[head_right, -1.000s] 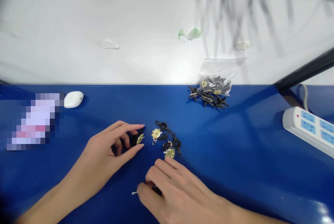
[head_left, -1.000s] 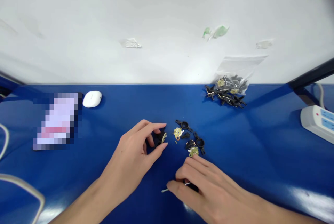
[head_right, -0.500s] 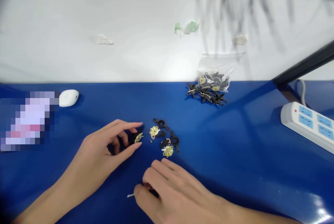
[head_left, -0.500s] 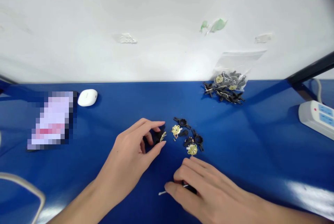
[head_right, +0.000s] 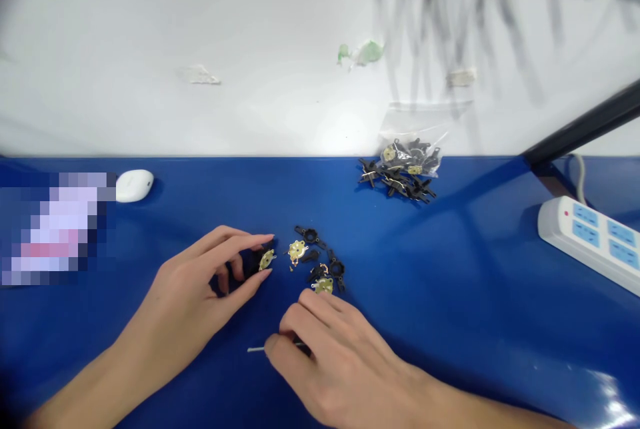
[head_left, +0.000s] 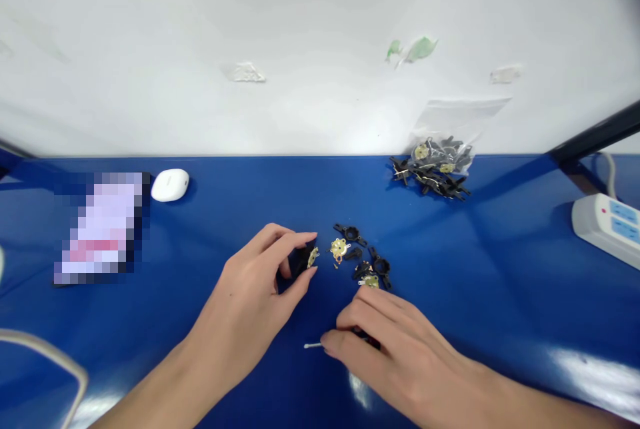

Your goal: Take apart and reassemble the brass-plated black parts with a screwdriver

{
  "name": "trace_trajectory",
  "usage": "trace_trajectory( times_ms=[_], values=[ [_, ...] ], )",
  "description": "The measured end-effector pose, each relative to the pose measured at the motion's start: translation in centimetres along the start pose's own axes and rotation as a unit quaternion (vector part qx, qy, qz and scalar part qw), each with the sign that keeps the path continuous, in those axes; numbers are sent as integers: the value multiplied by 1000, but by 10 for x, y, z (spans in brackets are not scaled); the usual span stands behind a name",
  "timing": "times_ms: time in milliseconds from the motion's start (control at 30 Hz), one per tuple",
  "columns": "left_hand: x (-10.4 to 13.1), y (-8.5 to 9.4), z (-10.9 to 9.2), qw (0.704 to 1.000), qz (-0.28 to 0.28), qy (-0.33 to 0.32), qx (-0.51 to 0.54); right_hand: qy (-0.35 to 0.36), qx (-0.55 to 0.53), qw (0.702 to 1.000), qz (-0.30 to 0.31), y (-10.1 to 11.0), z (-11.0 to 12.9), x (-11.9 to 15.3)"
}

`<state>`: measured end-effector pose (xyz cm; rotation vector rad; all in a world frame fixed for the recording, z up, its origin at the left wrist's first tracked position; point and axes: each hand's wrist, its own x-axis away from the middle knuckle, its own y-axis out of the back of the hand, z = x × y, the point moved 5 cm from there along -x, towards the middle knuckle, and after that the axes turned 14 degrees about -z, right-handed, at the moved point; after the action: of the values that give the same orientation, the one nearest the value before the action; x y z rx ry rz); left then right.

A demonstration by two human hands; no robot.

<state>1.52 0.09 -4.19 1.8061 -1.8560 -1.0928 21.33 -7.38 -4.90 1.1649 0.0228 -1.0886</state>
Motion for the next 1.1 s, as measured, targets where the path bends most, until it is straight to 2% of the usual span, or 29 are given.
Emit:
trace_trajectory(
  times_ms=[100,467,800,933,1033,1100],
  values=[
    [-3,3,0,999,-23,-12,-20,4,24,999,-38,2,0,-4],
    [-2,5,-5,998,-61,-13,-26,-26,-4,995,-92,14,-7,-14],
    [-3,8,-7,998,-68,-8,10,-27,-7,995,-94,14,-8,-16],
    [-4,9,-4,994,-74,53,60,-27,-7,995,-98,16,-8,-18],
    [-6,6,3,982,-62,127,125,-24,-15,995,-93,17,-9,-18],
    [-7,5,6,977,-52,154,139,-24,-18,996,-88,16,-9,-17]
  ],
)
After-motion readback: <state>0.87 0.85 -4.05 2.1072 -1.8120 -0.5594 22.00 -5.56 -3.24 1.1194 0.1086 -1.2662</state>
